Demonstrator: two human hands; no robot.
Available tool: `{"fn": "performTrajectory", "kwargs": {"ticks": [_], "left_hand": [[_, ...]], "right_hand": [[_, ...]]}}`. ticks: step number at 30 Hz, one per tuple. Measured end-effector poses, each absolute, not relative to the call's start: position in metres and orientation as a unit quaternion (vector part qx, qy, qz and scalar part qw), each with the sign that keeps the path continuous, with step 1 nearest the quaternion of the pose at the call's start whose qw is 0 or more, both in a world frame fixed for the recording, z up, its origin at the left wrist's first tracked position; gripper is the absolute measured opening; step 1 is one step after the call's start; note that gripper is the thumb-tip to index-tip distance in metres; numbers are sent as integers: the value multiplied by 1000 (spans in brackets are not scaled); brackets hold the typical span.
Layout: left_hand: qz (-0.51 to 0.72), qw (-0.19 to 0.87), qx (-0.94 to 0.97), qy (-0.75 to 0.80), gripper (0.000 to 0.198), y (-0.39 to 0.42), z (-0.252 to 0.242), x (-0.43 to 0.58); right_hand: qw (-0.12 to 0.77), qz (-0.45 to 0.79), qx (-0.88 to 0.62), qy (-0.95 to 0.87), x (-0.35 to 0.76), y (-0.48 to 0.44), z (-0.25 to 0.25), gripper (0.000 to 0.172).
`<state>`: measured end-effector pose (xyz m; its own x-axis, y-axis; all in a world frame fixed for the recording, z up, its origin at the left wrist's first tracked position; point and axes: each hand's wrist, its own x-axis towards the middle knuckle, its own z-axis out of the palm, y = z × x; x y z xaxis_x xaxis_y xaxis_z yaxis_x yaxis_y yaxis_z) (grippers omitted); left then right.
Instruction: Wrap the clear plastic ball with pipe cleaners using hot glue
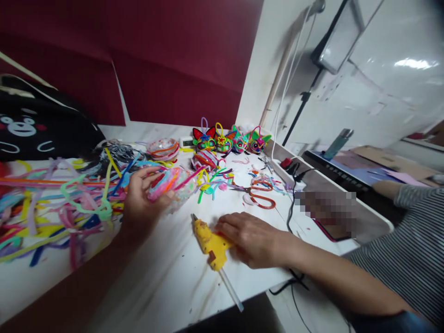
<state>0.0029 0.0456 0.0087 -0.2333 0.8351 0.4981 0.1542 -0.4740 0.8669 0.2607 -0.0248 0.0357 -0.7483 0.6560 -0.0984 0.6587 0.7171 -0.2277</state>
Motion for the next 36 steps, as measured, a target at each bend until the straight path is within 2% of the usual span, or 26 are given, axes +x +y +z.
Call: {"fn": "performTrajectory", "kwargs": {"ticks": [4, 8, 11, 15, 20, 26, 36], "left_hand": [[644, 262, 561, 449, 60, 45, 10, 2], [630, 268, 565, 462, 59, 43, 9, 1], [618, 264, 574, 468, 63, 44, 5, -1], [601, 253, 595, 469, 66, 46, -2, -4], [549, 233, 640, 484, 69, 39, -5, -2], [511, 218, 678, 482, 66, 26, -4, 6], [490, 167, 723, 458, 68, 30, -11, 4]], "right_hand": [[61, -68, 366, 926, 246, -24, 31, 45], [25, -78, 373, 924, 250, -23, 31, 37], [-77, -111, 360, 923, 264, -24, 31, 30], [-280, -151, 296, 901, 281, -23, 23, 23], [-374, -169, 264, 873, 285, -22, 8, 24], [-381, -171, 249, 874, 278, -23, 5, 28], [-370, -168, 272, 872, 276, -23, -1, 23]]}}
